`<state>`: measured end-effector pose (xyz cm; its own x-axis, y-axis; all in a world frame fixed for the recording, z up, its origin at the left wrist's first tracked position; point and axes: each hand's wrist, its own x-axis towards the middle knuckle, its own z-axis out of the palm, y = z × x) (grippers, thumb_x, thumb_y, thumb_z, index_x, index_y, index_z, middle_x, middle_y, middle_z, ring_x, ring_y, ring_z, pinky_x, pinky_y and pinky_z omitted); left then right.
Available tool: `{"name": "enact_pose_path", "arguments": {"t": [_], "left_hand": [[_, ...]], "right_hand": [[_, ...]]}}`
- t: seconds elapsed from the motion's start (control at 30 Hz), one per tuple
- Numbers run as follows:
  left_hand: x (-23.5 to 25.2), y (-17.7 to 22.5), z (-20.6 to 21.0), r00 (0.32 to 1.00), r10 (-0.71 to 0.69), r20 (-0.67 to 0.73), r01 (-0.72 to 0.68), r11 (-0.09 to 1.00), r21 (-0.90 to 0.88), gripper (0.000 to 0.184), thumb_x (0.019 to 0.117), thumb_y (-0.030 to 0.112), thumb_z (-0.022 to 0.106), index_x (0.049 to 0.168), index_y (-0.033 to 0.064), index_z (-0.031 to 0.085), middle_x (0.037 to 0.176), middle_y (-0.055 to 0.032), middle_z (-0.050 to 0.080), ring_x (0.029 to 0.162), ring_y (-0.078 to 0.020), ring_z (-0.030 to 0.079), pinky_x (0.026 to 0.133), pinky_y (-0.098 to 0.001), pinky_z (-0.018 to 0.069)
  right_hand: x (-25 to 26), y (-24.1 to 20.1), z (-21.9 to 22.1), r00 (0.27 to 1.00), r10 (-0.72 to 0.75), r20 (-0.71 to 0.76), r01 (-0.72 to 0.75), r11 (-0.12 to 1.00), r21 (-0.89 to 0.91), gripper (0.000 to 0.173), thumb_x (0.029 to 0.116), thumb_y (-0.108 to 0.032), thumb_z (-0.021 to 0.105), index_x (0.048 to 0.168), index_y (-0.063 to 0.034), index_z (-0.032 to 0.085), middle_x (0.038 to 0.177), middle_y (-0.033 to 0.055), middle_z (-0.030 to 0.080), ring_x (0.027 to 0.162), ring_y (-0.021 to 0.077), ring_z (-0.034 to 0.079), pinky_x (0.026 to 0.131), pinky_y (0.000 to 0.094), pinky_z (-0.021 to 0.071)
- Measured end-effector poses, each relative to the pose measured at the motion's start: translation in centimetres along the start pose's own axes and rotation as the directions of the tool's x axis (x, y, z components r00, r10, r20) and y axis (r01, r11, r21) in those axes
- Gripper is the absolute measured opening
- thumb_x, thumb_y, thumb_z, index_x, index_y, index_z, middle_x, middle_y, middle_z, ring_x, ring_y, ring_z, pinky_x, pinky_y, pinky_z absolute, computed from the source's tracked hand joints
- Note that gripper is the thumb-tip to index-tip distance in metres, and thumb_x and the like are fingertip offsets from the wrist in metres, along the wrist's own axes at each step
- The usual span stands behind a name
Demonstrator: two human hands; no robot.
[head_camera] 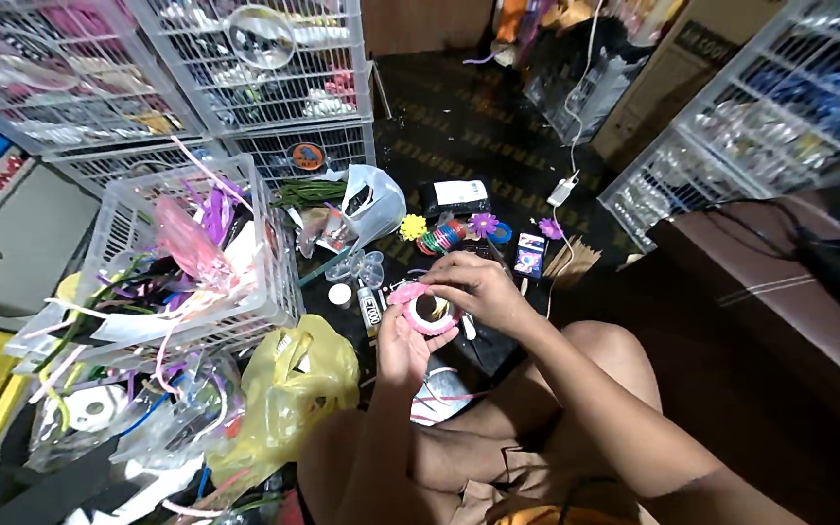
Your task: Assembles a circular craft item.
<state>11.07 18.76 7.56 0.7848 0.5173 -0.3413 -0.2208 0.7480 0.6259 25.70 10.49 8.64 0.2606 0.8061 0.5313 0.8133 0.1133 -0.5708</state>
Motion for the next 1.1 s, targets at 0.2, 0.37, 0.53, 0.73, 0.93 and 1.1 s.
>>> {"name": "enact_pose_path", "arguments": {"t": [0.2, 0.37, 0.53, 0.73, 0.93, 1.1], "left_hand": [[0.2, -0.2, -0.3, 0.999, 0.013, 0.037, -0.013, 1.0, -0.011, 0.078, 0.1041, 0.064, 0.003, 0.153, 0.0113, 0.034, 0.14, -0.022, 0.053, 0.116, -0.0391, 0.064, 0.086, -0.0562, 0.0578], [0.2, -0.2, -0.3, 0.999, 0.033, 0.034, -0.034, 0.999, 0.024, 0.065, 0.1094, 0.051, 0.008, 0.15, 0.0077, 0.035, 0.138, -0.022, 0.053, 0.115, -0.0365, 0.064, 0.087, -0.0542, 0.0581], [0.2, -0.7, -0.3, 0.986, 0.163, -0.044, -0.147, 0.957, 0.251, 0.063, 0.1118, 0.044, 0.008, 0.143, 0.0039, 0.046, 0.126, -0.0185, 0.063, 0.101, -0.0287, 0.071, 0.076, -0.0462, 0.0621], [0.6, -1.4, -0.5, 0.98, 0.186, -0.07, -0.157, 0.942, 0.297, 0.052, 0.1139, 0.035, 0.018, 0.139, 0.0016, 0.049, 0.117, -0.0146, 0.067, 0.101, -0.0219, 0.07, 0.084, -0.0424, 0.0613], [1.0, -2.2, -0.6, 0.981, 0.19, 0.039, -0.194, 0.967, 0.165, 0.044, 0.1101, 0.021, 0.02, 0.147, 0.0076, 0.04, 0.128, -0.0132, 0.061, 0.108, -0.0242, 0.068, 0.085, -0.0453, 0.0604], [2.0, -3.9, -1.0, 0.74, 0.643, 0.198, -0.6, 0.498, 0.626, 0.057, 0.0949, -0.003, 0.057, 0.144, -0.0141, 0.031, 0.101, -0.0051, 0.073, 0.085, -0.0001, 0.069, 0.076, -0.0191, 0.0583]], "right_hand": [[-0.2, 0.1, 0.0, 0.999, -0.029, 0.016, 0.029, 1.0, 0.0, 0.017, 0.0961, -0.014, 0.068, 0.106, -0.0065, 0.079, 0.106, 0.0078, 0.073, 0.101, 0.0146, 0.069, 0.092, 0.0308, 0.0567], [-0.3, 0.2, 0.1, 0.999, -0.046, -0.028, 0.045, 0.999, -0.022, 0.017, 0.0954, -0.012, 0.068, 0.106, -0.0049, 0.079, 0.105, 0.009, 0.074, 0.098, 0.0145, 0.07, 0.09, 0.0292, 0.0574], [-0.9, 0.2, 0.4, 0.998, -0.006, -0.061, 0.006, 1.0, 0.008, 0.016, 0.095, -0.012, 0.069, 0.105, -0.0045, 0.079, 0.104, 0.0084, 0.074, 0.097, 0.0128, 0.07, 0.088, 0.0276, 0.0579], [-2.1, 0.7, 1.0, 0.993, 0.012, -0.121, -0.01, 1.0, 0.016, 0.014, 0.0942, -0.01, 0.07, 0.102, -0.0033, 0.079, 0.104, 0.009, 0.075, 0.1, 0.0139, 0.071, 0.092, 0.0284, 0.0575], [-2.8, 1.0, 1.1, 0.977, 0.057, -0.204, -0.052, 0.998, 0.032, 0.013, 0.0925, -0.008, 0.07, 0.101, -0.0021, 0.079, 0.102, 0.0106, 0.075, 0.098, 0.0158, 0.071, 0.09, 0.0296, 0.0581], [-3.9, 1.5, 0.9, 0.973, 0.097, -0.212, -0.077, 0.992, 0.099, 0.014, 0.0953, -0.009, 0.069, 0.101, -0.0016, 0.079, 0.102, 0.01, 0.075, 0.098, 0.0154, 0.071, 0.089, 0.031, 0.0588]]}}
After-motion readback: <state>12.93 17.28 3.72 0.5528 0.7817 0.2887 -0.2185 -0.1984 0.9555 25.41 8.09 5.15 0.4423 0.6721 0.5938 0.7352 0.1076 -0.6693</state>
